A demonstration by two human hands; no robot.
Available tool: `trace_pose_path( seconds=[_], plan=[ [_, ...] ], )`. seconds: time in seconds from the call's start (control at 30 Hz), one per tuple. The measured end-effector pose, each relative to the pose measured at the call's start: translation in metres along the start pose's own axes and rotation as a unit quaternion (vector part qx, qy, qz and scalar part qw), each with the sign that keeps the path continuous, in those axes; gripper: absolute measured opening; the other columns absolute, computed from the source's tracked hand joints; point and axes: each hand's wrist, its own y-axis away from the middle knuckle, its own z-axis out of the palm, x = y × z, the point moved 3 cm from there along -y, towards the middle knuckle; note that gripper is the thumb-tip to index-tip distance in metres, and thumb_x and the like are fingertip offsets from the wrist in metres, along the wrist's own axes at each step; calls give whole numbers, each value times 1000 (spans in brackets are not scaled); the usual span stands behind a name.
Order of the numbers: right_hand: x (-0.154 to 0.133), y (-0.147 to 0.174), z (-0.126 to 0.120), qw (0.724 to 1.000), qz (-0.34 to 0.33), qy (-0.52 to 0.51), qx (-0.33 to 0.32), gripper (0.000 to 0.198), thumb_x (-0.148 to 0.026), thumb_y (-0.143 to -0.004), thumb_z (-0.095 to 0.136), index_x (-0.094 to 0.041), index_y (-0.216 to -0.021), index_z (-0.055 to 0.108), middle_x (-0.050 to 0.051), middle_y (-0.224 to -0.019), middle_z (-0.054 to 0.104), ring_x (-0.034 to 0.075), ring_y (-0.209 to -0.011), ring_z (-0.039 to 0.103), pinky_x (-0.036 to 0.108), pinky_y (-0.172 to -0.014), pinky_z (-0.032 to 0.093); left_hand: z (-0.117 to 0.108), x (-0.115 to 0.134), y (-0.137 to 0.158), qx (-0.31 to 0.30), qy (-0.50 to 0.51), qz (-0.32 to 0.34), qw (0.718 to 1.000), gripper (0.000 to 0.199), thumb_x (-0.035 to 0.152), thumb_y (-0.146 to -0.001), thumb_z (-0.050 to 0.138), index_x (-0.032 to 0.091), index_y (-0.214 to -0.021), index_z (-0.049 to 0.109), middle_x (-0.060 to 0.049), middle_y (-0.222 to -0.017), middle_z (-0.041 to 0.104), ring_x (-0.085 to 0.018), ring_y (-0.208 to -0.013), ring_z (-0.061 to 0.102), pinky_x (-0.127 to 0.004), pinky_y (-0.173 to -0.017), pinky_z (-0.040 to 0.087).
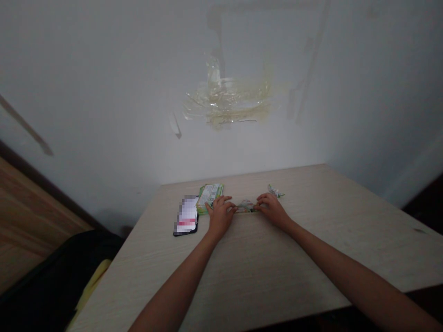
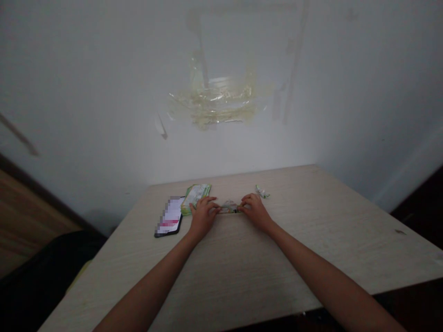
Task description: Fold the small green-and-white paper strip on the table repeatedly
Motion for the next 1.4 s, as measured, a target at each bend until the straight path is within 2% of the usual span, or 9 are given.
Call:
trace_pose_path(
  seconds=[0.17, 0.33, 0.47, 0.57, 0.73, 0.93, 1.17, 1.27, 1.4],
  plan=[
    [-12, -2, -11, 999, -11, 27, 41, 12, -31, -84, 71, -21, -78, 71, 7, -94, 64, 24, -96, 58, 44, -92, 44, -2, 1, 1, 29, 4, -2, 1000, 16, 35, -92, 57, 32, -99, 72, -3, -131, 62, -28, -133, 44, -77, -110, 9],
    [-18, -2, -18, 996, -42, 63, 52, 6, -28, -85, 71, -23, -85, 72, 7, -95, 63, 24, -98, 57, 46, -94, 42, -2, 1, 1, 42, -1, -1, 999, 22, 37, -93, 56, 33, -111, 69, -5, -132, 62, -28, -132, 44, -76, -110, 13],
    [-21, -1, -15, 993, -75, 96, 4, 2, -24, -81, 74, -24, -83, 72, 7, -99, 63, 26, -104, 54, 48, -97, 41, 0, 0, 2, 40, -18, -4, 999, 25, 40, -94, 54, 35, -114, 68, -4, -133, 61, -28, -134, 43, -74, -111, 13],
    [-22, 1, -10, 989, -87, 110, -38, 7, -27, -77, 78, -25, -81, 72, 6, -101, 64, 26, -108, 53, 50, -99, 41, 1, 1, 2, 27, -42, -14, 999, 24, 42, -94, 52, 36, -107, 72, -4, -135, 59, -29, -136, 40, -75, -111, 11],
    [-22, 2, -6, 990, -82, 89, -72, 14, -33, -74, 81, -25, -84, 74, 7, -104, 64, 26, -108, 54, 48, -97, 43, 2, 2, 4, -7, -88, -21, 996, 24, 43, -93, 53, 37, -99, 76, -2, -139, 56, -32, -138, 36, -77, -110, 5],
    [-30, 0, -6, 988, -83, 51, -116, 5, -25, -84, 70, -23, -86, 75, 8, -104, 67, 24, -107, 56, 44, -97, 45, 4, 3, 5, -22, -109, -12, 994, 28, 50, -90, 55, 40, -109, 73, -3, -143, 53, -32, -139, 35, -76, -111, 1],
    [-33, -1, -3, 983, -101, 8, -154, 18, -24, -91, 61, -26, -102, 74, 6, -108, 71, 22, -113, 57, 44, -101, 44, 9, 2, 6, -41, -130, -6, 991, 37, 55, -86, 59, 45, -121, 65, -6, -147, 49, -33, -141, 33, -76, -109, -1],
    [-30, 0, -1, 984, -92, 20, -152, 24, -23, -92, 59, -26, -111, 73, 7, -113, 70, 23, -117, 55, 46, -103, 43, 9, 2, 6, -43, -130, -6, 991, 35, 53, -87, 59, 47, -121, 65, -6, -147, 49, -33, -141, 32, -77, -109, 0],
    [-27, 2, 1, 982, -93, 34, -164, 23, -24, -92, 59, -27, -110, 73, 8, -119, 68, 25, -121, 52, 48, -104, 43, 9, 3, 6, -43, -121, 2, 992, 28, 50, -89, 57, 50, -115, 67, -4, -147, 49, -32, -142, 32, -77, -108, 0]
  ],
)
